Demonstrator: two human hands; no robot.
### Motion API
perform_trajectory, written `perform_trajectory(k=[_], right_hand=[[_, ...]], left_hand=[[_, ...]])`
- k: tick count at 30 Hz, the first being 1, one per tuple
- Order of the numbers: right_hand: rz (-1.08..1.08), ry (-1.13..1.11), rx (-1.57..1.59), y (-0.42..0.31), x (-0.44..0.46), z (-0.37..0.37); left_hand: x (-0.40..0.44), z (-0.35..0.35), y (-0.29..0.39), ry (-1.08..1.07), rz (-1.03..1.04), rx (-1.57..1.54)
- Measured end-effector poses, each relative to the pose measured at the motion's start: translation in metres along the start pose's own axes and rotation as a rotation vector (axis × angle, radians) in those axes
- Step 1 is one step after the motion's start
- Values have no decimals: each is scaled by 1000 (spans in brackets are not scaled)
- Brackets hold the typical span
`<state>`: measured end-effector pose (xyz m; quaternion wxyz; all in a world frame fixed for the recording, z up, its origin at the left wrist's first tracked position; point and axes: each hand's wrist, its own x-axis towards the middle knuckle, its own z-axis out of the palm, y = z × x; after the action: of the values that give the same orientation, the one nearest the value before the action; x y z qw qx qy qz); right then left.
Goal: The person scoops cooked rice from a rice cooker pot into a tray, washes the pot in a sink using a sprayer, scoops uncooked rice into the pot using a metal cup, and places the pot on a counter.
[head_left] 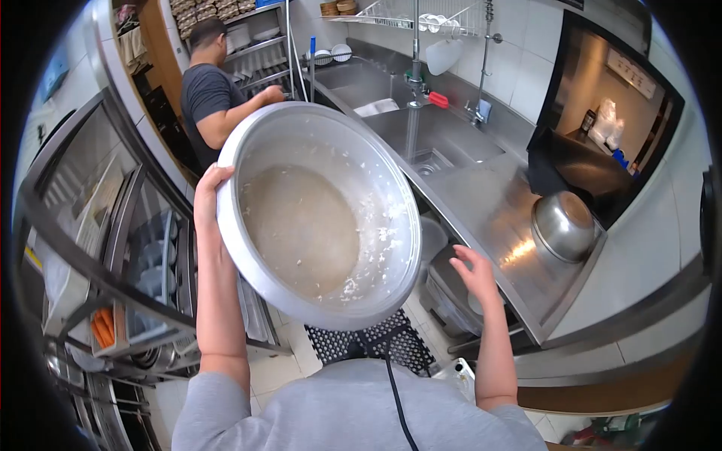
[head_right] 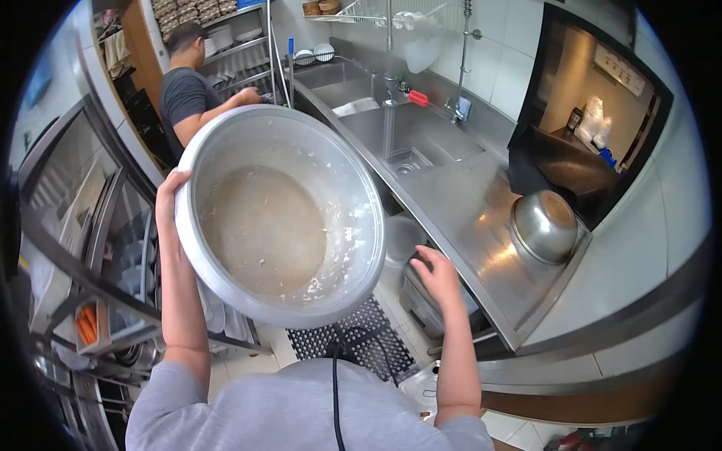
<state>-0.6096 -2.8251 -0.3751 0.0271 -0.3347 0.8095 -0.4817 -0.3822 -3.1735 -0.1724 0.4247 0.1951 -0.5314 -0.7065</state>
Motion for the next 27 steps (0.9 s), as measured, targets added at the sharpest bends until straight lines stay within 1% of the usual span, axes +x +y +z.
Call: perform_trajectory(k=[2,5,7,8,10,11,13,14,16,17,18,19,20,21,23,24,25,27], right_hand=[[5,50,-23,20,29,8],[111,119,-31,50,45,9],[258,171,-50,68,53,7],[265,186,-51,80,57,5],[355,317,-83,101,72,-3],[358,328,-85,109,78,-14],[410,428,-33,125,106,-22],[415,431,-34,135,127,-20],[387,445,-96,148,190,-19],[350,418,-47,145,226,-12],[319,386,-7,128,267,-2],[286,355,123,133,309,14],[177,306,186,128,353,28],[94,295,76,103,395,38],[-13,301,-82,79,472,59],[-41,341,-80,73,509,69],[-69,384,-78,71,544,78],[-98,520,-184,71,606,90]], left_hand=[[61,1,-4,-16,-23,-29],[130,15,-13,-25,-10,-16],[184,25,-20,-64,-22,-25],[212,32,-24,-94,-16,-41],[269,42,-32,-121,-19,-13],[286,48,-35,-126,-38,-31],[327,69,-40,-126,-59,-13],[337,86,-43,-107,-60,-69],[383,100,-53,-136,-35,-30],[407,103,-59,-144,-33,-27],[433,102,-65,-188,23,16],[453,105,-73,-228,87,61],[469,111,-80,-229,88,59],[485,117,-87,-229,123,89],[518,127,-105,-232,172,147],[519,144,-110,-195,166,116],[531,152,-119,-207,164,132],[563,161,-140,-262,145,115]])
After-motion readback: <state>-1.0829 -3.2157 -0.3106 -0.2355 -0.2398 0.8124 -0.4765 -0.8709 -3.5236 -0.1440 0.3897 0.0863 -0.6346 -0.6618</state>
